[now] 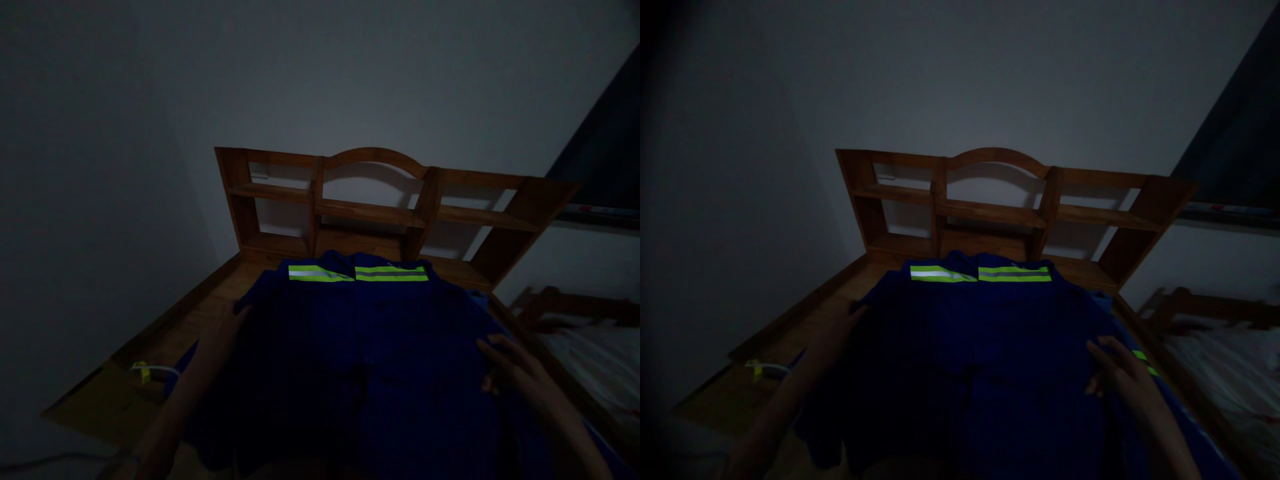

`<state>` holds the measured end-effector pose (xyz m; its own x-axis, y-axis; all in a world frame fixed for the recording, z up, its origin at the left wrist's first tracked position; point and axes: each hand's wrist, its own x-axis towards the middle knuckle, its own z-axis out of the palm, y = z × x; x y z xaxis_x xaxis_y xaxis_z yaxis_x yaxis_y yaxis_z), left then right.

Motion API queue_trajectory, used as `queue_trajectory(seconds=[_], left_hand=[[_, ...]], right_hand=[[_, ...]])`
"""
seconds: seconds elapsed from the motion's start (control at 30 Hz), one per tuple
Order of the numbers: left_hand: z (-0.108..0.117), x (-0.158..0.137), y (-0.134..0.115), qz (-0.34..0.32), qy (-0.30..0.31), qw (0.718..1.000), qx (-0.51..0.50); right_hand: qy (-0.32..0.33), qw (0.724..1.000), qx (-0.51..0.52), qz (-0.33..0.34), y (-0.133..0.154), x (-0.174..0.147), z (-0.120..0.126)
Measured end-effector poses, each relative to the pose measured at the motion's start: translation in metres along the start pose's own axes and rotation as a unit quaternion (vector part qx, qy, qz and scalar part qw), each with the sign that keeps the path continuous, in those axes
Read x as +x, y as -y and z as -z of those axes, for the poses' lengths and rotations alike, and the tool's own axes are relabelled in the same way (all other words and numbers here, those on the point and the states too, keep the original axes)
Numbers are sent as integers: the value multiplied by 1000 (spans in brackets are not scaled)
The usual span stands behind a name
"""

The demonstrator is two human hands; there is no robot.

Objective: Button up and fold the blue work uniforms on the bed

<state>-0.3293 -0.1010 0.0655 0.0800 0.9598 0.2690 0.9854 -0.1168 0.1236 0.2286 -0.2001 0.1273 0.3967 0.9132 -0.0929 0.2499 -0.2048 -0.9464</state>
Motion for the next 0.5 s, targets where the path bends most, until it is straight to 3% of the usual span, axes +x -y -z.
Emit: queue_trajectory(seconds=[0.17,0.3,0.5], left_hand=[[-7,-1,-22,-65,-7,997,38],[-12,-5,-30,-52,-16,998,28],[-19,1,-26,-27,137,988,-71]], right_hand=[[11,1000,5,10,-16,2,1],[0,1000,11,2,-27,2,5],[7,1000,19,7,-35,1,6]])
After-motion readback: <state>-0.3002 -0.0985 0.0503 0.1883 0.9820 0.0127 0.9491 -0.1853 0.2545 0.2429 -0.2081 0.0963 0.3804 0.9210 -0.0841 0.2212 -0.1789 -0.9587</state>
